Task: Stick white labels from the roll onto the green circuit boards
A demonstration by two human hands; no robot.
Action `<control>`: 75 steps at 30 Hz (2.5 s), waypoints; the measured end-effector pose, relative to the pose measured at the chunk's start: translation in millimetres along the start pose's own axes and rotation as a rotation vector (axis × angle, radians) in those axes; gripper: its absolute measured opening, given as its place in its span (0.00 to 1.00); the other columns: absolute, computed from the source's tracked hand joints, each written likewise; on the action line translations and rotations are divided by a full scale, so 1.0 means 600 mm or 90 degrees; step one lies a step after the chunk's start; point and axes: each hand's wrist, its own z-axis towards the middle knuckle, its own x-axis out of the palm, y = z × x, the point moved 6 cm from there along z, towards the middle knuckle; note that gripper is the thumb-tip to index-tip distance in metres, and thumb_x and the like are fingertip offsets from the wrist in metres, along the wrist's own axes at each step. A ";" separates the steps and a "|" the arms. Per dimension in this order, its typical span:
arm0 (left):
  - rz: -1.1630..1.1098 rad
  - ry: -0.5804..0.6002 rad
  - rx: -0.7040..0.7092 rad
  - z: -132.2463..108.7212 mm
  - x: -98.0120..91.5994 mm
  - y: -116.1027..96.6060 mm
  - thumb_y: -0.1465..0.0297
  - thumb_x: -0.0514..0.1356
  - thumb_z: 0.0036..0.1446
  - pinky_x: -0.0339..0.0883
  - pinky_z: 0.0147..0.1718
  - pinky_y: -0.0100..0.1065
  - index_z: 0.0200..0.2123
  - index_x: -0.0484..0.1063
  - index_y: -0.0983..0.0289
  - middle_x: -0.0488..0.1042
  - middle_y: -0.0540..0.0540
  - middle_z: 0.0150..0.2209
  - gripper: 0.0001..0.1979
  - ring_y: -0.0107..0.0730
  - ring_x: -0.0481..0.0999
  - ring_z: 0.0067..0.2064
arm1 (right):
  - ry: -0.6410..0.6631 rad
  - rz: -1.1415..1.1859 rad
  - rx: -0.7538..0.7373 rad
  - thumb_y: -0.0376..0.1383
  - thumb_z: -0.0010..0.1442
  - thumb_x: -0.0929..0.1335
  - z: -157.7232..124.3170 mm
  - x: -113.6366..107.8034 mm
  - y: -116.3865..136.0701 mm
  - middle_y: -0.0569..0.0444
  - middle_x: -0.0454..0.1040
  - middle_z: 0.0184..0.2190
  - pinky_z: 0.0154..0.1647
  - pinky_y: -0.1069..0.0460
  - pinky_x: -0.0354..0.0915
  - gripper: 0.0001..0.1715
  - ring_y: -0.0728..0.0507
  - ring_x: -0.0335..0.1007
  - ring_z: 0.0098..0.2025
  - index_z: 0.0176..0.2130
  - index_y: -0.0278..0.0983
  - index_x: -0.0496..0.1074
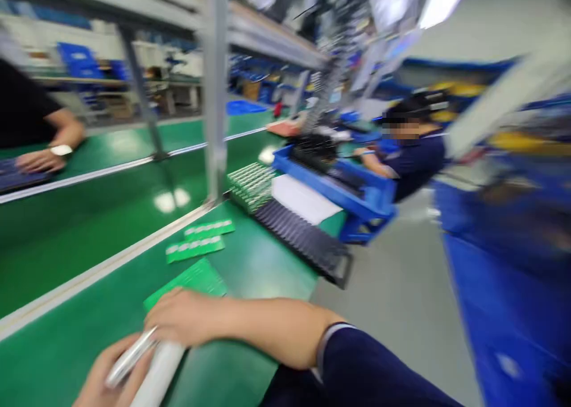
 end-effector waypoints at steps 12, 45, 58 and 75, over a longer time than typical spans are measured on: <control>-0.049 -0.015 -0.045 -0.080 -0.069 -0.019 0.64 0.63 0.55 0.72 0.28 0.32 0.38 0.75 0.61 0.81 0.51 0.31 0.09 0.34 0.79 0.29 | -0.161 0.181 0.026 0.30 0.68 0.68 -0.027 -0.005 0.003 0.48 0.82 0.43 0.52 0.45 0.71 0.07 0.41 0.77 0.46 0.44 0.36 0.76; -0.030 0.007 -0.009 -0.081 -0.066 -0.017 0.68 0.61 0.60 0.74 0.31 0.32 0.41 0.74 0.60 0.81 0.51 0.34 0.06 0.33 0.80 0.31 | -0.230 0.154 0.015 0.32 0.71 0.65 -0.044 -0.031 0.020 0.47 0.82 0.46 0.53 0.42 0.72 0.09 0.41 0.77 0.49 0.41 0.38 0.76; 0.060 0.144 0.380 -0.123 -0.036 -0.090 0.77 0.55 0.69 0.77 0.52 0.45 0.54 0.69 0.64 0.79 0.62 0.48 0.13 0.46 0.78 0.55 | -0.097 0.357 0.264 0.26 0.61 0.71 0.027 -0.050 -0.108 0.49 0.79 0.43 0.52 0.46 0.69 0.08 0.43 0.77 0.47 0.30 0.36 0.74; 0.020 0.197 0.284 -0.117 -0.029 -0.074 0.77 0.57 0.68 0.73 0.57 0.47 0.53 0.69 0.62 0.77 0.59 0.48 0.12 0.45 0.75 0.58 | -0.018 0.294 0.258 0.25 0.61 0.72 0.035 -0.006 -0.105 0.53 0.77 0.37 0.51 0.47 0.66 0.10 0.44 0.73 0.43 0.30 0.37 0.74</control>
